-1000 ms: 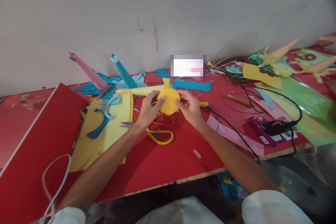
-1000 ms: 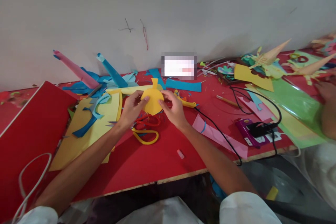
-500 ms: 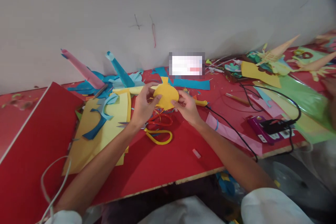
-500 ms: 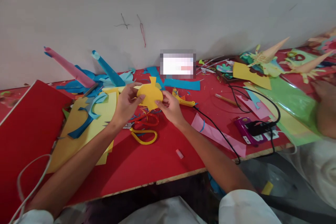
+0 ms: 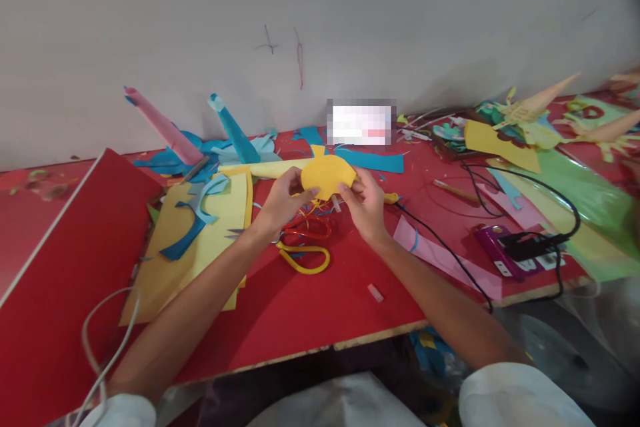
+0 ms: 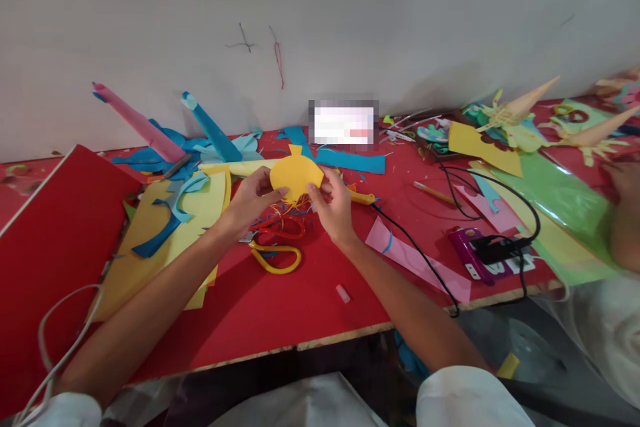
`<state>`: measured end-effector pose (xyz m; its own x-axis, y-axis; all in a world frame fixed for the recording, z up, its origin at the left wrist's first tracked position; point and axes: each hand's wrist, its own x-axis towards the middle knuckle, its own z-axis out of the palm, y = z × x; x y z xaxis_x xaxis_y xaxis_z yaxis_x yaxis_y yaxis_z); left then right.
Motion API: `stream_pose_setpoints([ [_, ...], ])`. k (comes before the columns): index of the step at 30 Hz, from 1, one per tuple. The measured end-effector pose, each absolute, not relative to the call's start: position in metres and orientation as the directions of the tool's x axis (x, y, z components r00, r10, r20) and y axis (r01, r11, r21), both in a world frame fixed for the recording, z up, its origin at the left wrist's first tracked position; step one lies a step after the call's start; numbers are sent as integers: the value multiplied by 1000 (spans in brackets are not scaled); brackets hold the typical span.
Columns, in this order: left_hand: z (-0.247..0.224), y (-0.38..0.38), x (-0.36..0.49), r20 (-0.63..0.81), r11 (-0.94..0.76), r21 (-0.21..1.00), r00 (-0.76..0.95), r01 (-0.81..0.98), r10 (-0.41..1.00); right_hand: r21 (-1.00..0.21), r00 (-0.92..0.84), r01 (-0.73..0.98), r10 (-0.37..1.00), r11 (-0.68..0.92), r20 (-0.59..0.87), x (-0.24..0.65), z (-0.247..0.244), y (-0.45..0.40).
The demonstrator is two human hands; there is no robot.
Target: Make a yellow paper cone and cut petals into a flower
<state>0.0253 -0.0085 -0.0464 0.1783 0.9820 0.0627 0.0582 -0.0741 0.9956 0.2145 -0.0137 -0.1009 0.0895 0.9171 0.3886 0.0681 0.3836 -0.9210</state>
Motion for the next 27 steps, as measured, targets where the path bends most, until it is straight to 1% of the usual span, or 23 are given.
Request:
stream_pose_setpoints([
  [2,-47,-10,27,82,-104,988,181,118,980,-922,86,91,919,377,384,215,-101,-14],
  [4,-48,-11,28,99,-126,979,167,161,981,-928,80,77,926,363,369,216,-100,-14],
  [8,-53,-15,32,95,-121,980,165,161,982,-935,102,36,930,352,354,219,-95,-13],
  [11,-53,-15,31,113,-152,967,189,206,975,-914,126,117,907,388,401,221,-93,-11],
  [14,-49,-12,24,148,-208,940,227,270,963,-889,61,195,900,414,432,222,-92,-11],
  [18,-39,-10,11,171,-310,855,339,415,925,-842,-40,257,876,474,481,221,-92,-13],
  [21,-34,-11,7,156,-350,780,380,518,912,-817,-65,301,865,492,497,221,-90,-14],
  [24,-33,-11,8,140,-328,759,352,562,925,-818,-49,305,866,488,498,222,-89,-17],
  [27,-31,-8,8,158,-300,780,292,549,943,-825,0,274,858,494,514,220,-86,-21],
])
